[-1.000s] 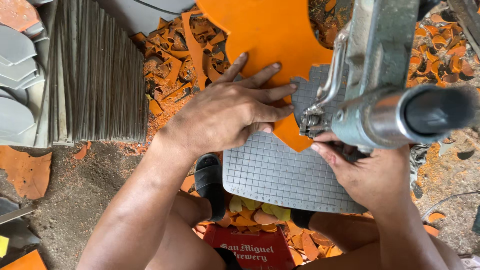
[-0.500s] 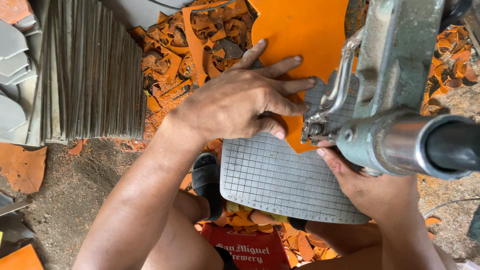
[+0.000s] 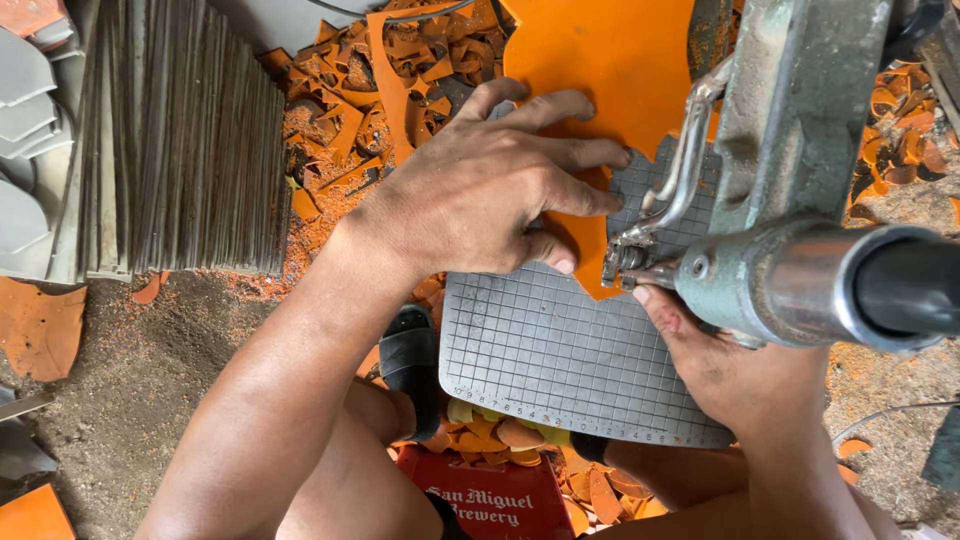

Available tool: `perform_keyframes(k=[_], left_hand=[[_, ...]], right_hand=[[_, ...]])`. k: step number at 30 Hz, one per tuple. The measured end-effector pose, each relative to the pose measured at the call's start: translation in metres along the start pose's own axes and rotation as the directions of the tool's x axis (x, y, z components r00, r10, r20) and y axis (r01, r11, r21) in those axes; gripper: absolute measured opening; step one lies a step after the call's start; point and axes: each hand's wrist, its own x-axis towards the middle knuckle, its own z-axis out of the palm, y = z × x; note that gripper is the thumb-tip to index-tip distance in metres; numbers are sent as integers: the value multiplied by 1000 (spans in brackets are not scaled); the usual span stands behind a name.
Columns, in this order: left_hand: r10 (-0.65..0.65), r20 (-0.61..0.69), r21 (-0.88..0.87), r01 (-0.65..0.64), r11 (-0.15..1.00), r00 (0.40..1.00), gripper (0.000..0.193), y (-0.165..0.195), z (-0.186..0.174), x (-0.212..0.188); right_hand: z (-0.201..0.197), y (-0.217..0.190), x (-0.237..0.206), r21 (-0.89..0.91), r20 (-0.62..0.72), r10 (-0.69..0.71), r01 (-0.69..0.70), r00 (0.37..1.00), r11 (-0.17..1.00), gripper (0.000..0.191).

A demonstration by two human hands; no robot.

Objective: The person uses a manual hydraulic cutting press to cut orange rubber sheets into specific shapes. They repeatedly position the material under the blade, press the lever to cut, and remove the finished pieces.

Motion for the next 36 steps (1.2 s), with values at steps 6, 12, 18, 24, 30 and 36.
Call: perform_keyframes(k=[6,12,18,24,30,36], left_hand=[[-28,-83,59,33,998,996,58,6,-4,-6],[-143,-94,94,152,984,985,57,17,-4,-15],[-199,-161,180,227,957,967,55,27,1,-21],[-264,-220,204,309,929,939,60,36,7,-26],[-372,-240,194,420,887,897,60,48,10,-28],[-488,-247,166,532,830,837,62,65,13,-31]], right_hand=[[-1,2,0,-121,5,-42,43,999,992,22],[-2,10,2,-171,17,-102,104,995,980,18],[-2,17,4,-204,28,-140,142,990,969,17],[-1,22,7,-145,13,-168,168,986,975,24],[1,34,9,-48,25,-139,140,990,989,28],[-1,46,22,745,185,321,-345,929,570,16]])
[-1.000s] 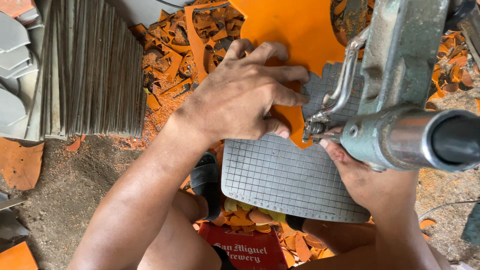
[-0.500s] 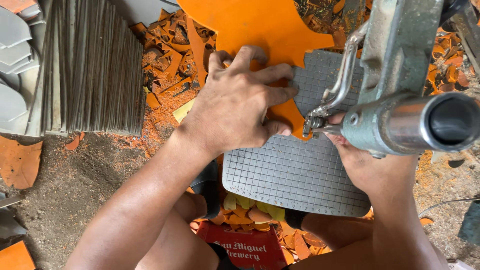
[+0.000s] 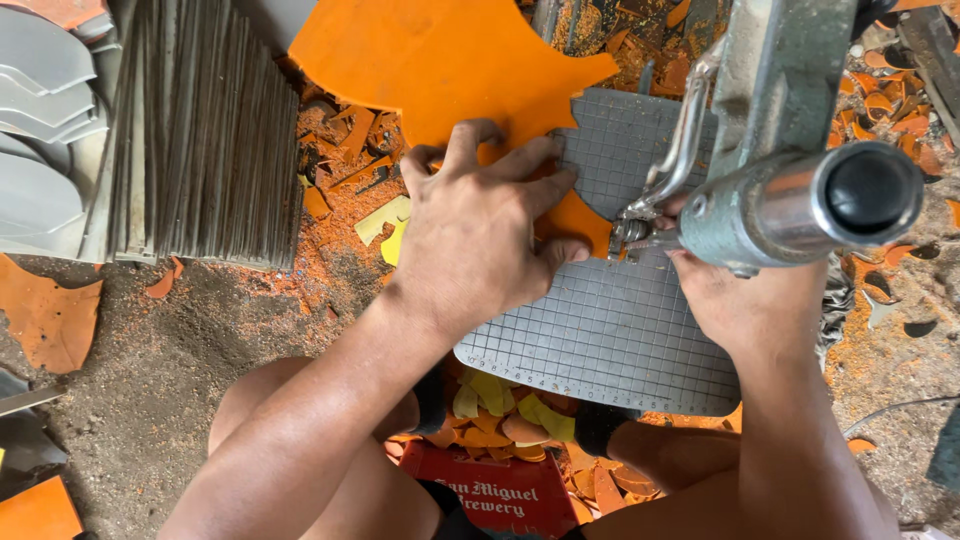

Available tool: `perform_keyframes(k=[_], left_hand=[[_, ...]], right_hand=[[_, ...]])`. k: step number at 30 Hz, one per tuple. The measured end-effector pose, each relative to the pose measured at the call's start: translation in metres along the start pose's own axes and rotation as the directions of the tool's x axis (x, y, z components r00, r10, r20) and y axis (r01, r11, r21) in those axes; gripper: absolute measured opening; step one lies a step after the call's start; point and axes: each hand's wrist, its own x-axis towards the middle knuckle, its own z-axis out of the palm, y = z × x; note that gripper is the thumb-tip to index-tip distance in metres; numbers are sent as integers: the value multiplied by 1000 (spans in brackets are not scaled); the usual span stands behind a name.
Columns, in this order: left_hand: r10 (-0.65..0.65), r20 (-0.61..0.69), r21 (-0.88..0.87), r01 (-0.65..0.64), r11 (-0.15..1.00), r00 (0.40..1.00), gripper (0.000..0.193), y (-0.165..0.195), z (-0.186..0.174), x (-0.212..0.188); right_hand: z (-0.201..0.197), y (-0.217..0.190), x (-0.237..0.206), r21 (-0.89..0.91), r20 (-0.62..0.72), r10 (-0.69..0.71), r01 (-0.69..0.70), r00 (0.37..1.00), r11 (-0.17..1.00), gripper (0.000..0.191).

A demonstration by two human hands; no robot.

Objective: The person uses a manual hydraulic cutting press to cut orange rubber sheets into specific shapes. They repeatedly position the material under the blade, press the lever to cut, and remove the finished pieces.

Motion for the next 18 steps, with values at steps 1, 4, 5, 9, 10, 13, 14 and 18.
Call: perform_keyframes(k=[1,4,5,9,10,13,14,18], left_hand=[[-8,-22,15,8,1000,1000,62,2,0,-2],[-58,-56,5,58,998,997,58,9,2,-9],[-79,-61,-9,79,997,995,57,11,3,-12],[-127,-71,31,129,991,989,58,18,6,-18],[-148,-52,38,150,988,988,57,20,6,-18],[-193,-54,57,196,979,980,52,26,8,-23],[-204,-66,64,208,976,977,50,28,9,-24],[-227,-151,66,239,969,962,52,34,15,-30]], right_hand=[[1,0,2,-273,6,-37,37,999,961,15],[5,-2,7,65,-12,25,-24,1000,998,16],[6,-3,6,365,-6,77,-69,997,928,17],[10,-6,-4,-916,261,-305,335,916,222,22],[11,-6,-3,-912,248,-306,328,919,246,24],[12,-9,-4,-899,288,-306,366,907,240,26],[12,-12,-4,-893,314,-306,389,899,226,25],[11,-16,-3,-881,340,-310,416,888,227,25]])
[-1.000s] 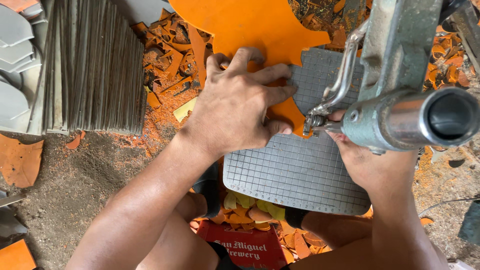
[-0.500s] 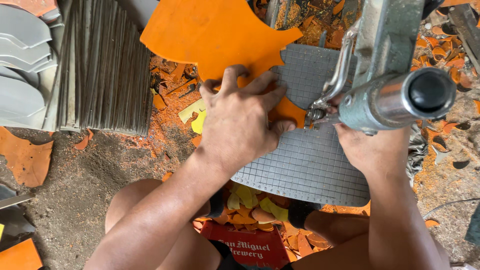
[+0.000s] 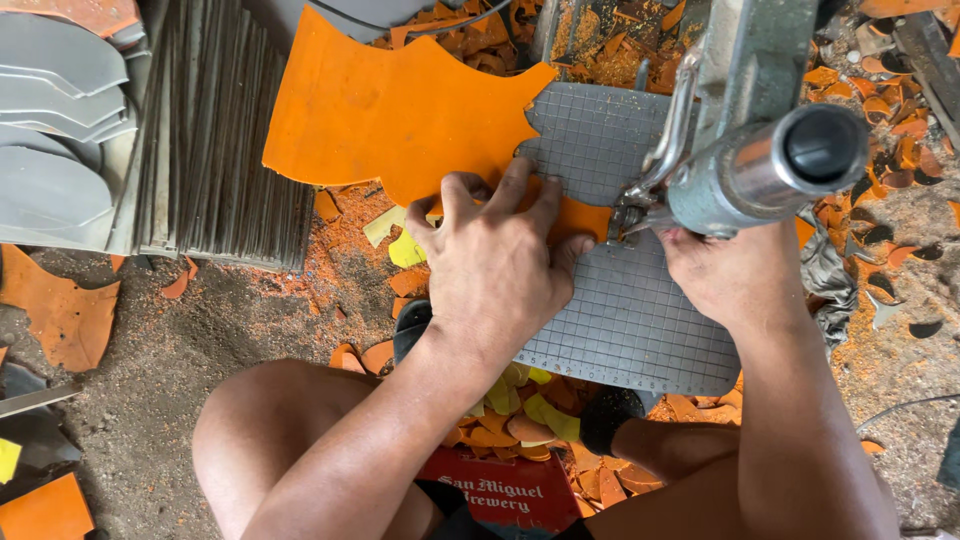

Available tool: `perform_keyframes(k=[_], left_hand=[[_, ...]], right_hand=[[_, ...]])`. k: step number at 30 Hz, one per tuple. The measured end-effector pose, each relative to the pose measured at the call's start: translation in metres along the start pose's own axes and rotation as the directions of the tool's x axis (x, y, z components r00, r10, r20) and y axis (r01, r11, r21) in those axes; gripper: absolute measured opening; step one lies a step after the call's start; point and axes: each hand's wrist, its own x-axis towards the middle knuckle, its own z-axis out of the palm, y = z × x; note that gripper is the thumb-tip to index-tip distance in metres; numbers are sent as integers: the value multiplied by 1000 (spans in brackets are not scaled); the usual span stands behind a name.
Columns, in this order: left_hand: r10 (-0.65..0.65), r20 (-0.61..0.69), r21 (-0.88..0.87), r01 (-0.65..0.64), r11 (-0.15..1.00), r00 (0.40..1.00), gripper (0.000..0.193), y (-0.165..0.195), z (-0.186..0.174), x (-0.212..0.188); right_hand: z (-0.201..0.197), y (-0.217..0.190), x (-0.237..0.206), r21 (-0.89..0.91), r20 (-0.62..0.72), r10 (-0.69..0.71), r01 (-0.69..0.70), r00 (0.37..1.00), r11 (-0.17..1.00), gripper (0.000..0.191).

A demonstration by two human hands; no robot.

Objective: The person uses a manual hydraulic cutting press to cut orange rubber sheets into specific shapes. They repeatedly position the material under the blade, press the lever to cut, and remove the finished pieces.

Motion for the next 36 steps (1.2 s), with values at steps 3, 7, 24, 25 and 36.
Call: perform_keyframes(k=[3,7,24,25,36], left_hand=[[-33,6,16,33,999,999,53,3,4,-2],[-38,1,46,37,998,999,55,9,6,-1],[197,118,-289,-156,944,973,52,-15,-27,-57],[241,66,-152,-229,961,968,58,-29,-25,-45],[91,135,-3,-91,996,987,95,-15,-2,-46]], right_hand=[[0,4,0,7,-7,9,-9,1000,1000,22],[-7,4,1,-81,-3,40,-40,999,996,17],[-41,-37,-65,-241,177,-119,160,977,957,19],[-44,-35,-64,-240,171,-97,137,980,961,20],[-38,-38,-48,-342,76,-49,73,996,937,26]])
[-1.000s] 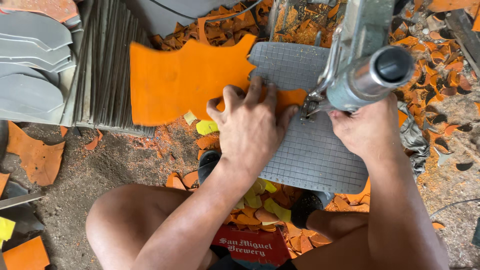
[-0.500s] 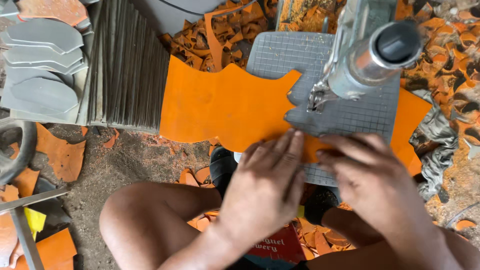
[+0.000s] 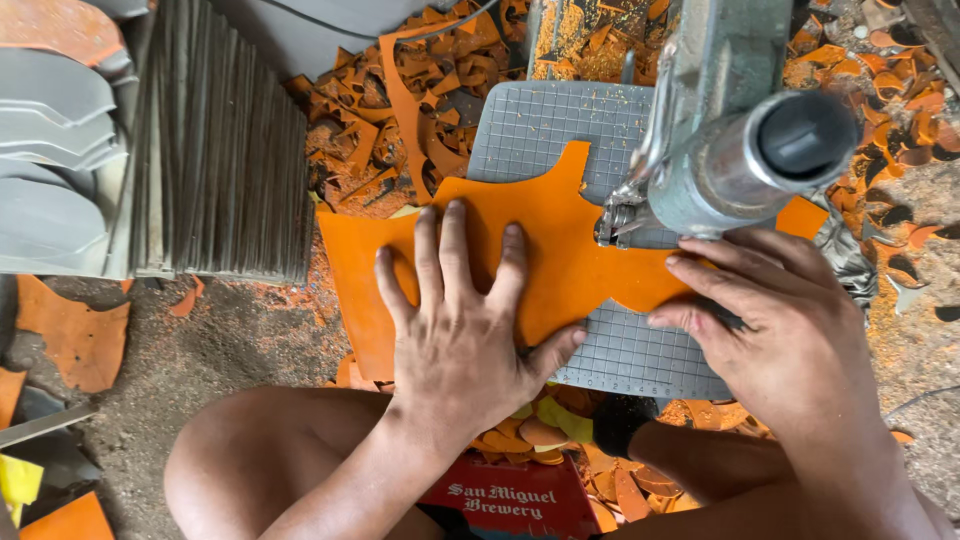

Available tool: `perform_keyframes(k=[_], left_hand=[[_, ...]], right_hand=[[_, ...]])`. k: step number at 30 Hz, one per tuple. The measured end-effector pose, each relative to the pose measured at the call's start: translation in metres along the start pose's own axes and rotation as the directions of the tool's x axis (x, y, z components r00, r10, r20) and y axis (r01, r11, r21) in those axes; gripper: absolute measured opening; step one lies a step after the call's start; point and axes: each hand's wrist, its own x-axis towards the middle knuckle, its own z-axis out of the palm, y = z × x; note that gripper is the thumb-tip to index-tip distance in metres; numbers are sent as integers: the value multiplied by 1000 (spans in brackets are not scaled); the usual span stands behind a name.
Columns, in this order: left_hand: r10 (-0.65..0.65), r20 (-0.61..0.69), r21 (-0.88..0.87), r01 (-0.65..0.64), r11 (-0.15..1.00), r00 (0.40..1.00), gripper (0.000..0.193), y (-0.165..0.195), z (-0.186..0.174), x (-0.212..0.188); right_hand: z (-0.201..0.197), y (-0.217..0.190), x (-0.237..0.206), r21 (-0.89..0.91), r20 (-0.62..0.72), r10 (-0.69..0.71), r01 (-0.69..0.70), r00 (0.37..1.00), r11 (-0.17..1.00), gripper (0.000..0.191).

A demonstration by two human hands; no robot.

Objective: The person uses a manual hydraulic cutting press to cut orange rubber sheets into specific shapes. They repeatedly position the material under the blade, press the lever to cut, and remove the finished pieces.

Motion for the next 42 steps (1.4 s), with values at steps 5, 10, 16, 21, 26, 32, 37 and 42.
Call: perform_keyframes(k=[5,10,16,21,26,32,37,42], left_hand=[[20,-13,-49,-21,999,1000,94,2,7,9],[-9,-28,-18,8,1000,1000,94,5,7,3],[-23,-54,-33,22,999,998,93,4,8,3],[-35,-39,-28,34,999,999,94,4,8,3],[-56,-20,-27,56,998,998,99,5,7,8],[-62,4,-4,62,998,998,106,3,10,18],[-53,11,28,53,998,999,107,4,11,23],[-40,0,33,40,999,999,106,4,12,31]], right_hand=[[4,6,5,47,48,25,-28,999,999,19],[4,11,9,91,76,20,-26,997,996,18],[5,11,9,30,103,59,-63,993,998,14],[7,13,10,43,105,36,-40,994,998,14],[9,12,13,90,103,76,-85,992,992,12],[8,8,17,173,54,52,-60,997,983,16],[9,9,20,177,50,76,-84,996,981,18],[11,10,21,218,10,68,-69,998,974,20]])
